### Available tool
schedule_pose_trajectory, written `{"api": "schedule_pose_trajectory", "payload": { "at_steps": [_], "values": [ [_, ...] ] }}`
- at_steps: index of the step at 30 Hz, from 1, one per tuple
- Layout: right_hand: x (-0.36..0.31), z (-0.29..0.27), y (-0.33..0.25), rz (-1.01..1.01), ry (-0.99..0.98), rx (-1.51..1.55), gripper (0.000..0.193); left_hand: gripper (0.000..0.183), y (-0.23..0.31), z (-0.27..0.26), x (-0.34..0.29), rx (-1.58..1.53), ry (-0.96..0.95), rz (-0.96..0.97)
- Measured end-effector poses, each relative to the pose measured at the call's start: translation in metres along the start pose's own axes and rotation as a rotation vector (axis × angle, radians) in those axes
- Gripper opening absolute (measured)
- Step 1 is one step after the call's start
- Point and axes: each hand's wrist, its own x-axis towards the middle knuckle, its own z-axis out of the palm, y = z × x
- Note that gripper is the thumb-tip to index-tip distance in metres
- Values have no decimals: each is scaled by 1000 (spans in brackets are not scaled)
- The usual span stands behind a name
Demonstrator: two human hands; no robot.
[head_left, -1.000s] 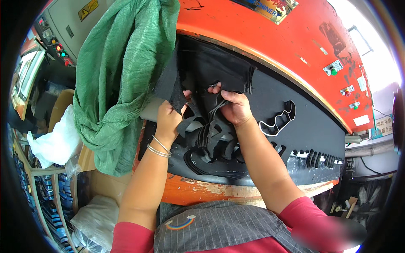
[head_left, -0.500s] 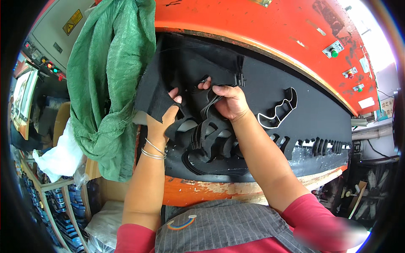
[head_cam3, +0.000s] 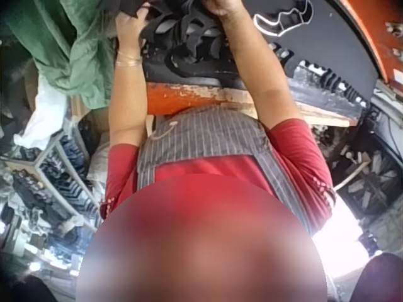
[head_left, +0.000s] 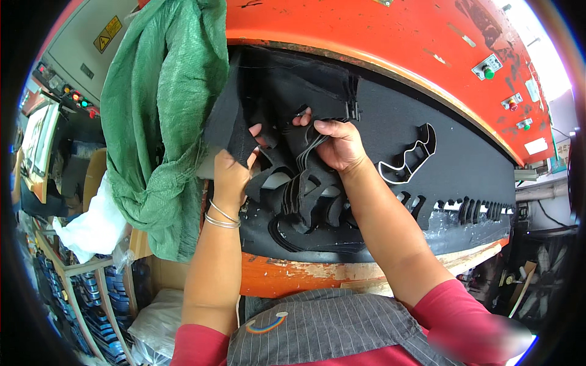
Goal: Using a cutting machine and scissors to process shoe components in a factory.
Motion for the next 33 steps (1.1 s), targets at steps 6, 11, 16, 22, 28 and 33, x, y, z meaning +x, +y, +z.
{"api": "schedule_pose_trajectory", "payload": {
  "at_steps": [6, 11, 16, 22, 28, 33],
  "values": [
    [-1, 0, -1, 13, -6, 14, 28, 56, -8, -3, -3, -172, -183, 111],
    [-2, 1, -3, 31, -28, 7, 28, 66, -12, 8, -1, 152, -102, 277],
    [-2, 0, -4, 44, -21, 75, 29, 64, -3, 8, -5, 276, -40, 217],
    [-1, 0, -4, 53, -21, 88, 29, 64, 5, -1, -3, -75, -151, -41],
    [0, 2, -7, 47, -41, 146, 29, 61, -2, 5, 2, -67, -227, 93],
    [0, 1, -6, 62, -11, 133, 29, 58, -1, 3, -1, -165, -251, -43]
  ]
}}
